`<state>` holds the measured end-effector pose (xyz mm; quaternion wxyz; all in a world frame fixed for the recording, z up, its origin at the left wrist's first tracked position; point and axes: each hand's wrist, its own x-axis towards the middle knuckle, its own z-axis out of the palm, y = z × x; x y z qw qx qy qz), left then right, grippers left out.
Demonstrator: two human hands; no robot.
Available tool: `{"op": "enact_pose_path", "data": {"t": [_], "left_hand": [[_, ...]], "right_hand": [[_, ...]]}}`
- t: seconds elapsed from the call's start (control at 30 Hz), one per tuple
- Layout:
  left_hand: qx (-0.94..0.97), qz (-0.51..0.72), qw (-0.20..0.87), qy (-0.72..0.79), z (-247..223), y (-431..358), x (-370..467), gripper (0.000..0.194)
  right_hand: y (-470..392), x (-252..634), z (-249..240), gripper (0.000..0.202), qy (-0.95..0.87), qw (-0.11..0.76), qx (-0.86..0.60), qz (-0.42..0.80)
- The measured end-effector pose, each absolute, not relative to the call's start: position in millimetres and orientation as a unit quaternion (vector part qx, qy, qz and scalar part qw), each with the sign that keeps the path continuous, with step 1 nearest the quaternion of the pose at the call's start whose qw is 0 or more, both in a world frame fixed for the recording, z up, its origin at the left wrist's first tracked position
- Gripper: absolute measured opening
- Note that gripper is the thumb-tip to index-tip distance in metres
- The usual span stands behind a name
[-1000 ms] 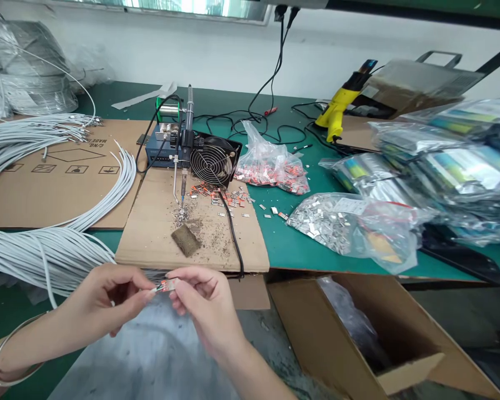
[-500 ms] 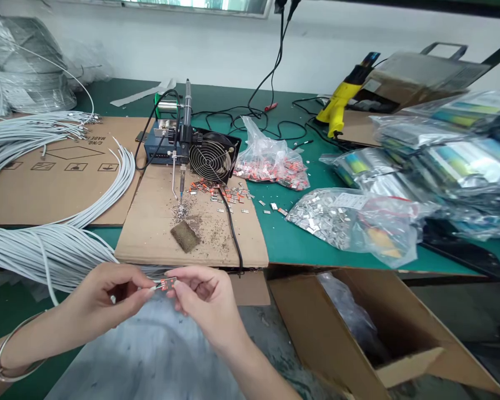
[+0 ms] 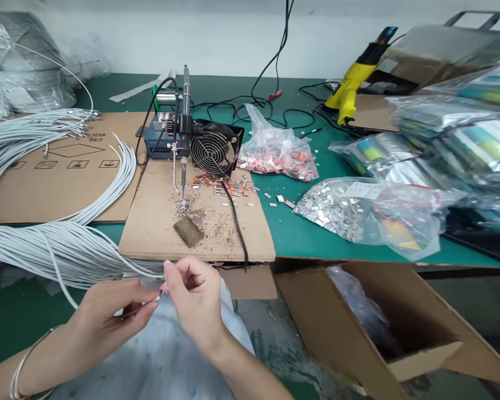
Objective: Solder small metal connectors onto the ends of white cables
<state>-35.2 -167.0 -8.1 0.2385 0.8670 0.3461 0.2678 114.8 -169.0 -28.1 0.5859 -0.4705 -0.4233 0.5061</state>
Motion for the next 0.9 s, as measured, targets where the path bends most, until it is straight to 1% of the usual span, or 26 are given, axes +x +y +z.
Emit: {"op": "enact_pose_path", "data": {"t": [0.07,0.17,0.23,0.33,0.4,0.6,0.7,0.77,0.8,0.83,0.9], "left_hand": [[0.850,0.296,0.241,0.363,-9.5,-170.0,-37.2,0.010],[0.797,0.351,0.259,0.418,-11.4,-173.3,-40.0,0.010],[0.759,0.375,0.277,0.455,-13.1,-174.9,-41.4,0.009],[0.721,0.394,0.301,0.483,-15.8,-177.0,-43.3,0.012],[0.715,0.399,0.303,0.487,-18.0,-178.8,-44.4,0.012],[0.723,0.414,0.260,0.488,-28.4,-184.9,-45.3,0.008],[0.723,0.407,0.282,0.482,-32.4,-186.0,-51.1,0.007],[0.700,0.443,0.301,0.473,-32.5,-184.4,-59.0,0.007],[0.682,0.468,0.302,0.474,-31.5,-182.7,-63.9,0.011],[0.667,0.488,0.299,0.476,-29.7,-180.4,-69.0,0.019],[0.671,0.485,0.310,0.468,-24.5,-174.5,-78.7,0.034]], "right_hand": [[-168.3,111.2,-28.7,0.039,-0.408,0.585,-0.459,0.530],[-168.6,108.6,-29.3,0.043,-0.390,0.576,-0.406,0.593],[-168.6,106.9,-28.1,0.039,-0.425,0.556,-0.376,0.607],[-167.1,102.4,-24.7,0.025,-0.480,0.532,-0.367,0.593],[-166.0,98.2,-22.8,0.019,-0.481,0.531,-0.373,0.590],[-165.4,84.5,-22.8,0.018,-0.470,0.535,-0.370,0.597],[-164.2,80.4,-26.2,0.019,-0.482,0.530,-0.378,0.588],[-163.2,78.9,-28.7,0.021,-0.508,0.513,-0.387,0.574],[-163.0,78.3,-29.3,0.022,-0.528,0.503,-0.391,0.562],[-163.1,77.6,-29.3,0.022,-0.552,0.490,-0.393,0.548],[-164.1,76.0,-27.0,0.021,-0.610,0.460,-0.387,0.516]]}}
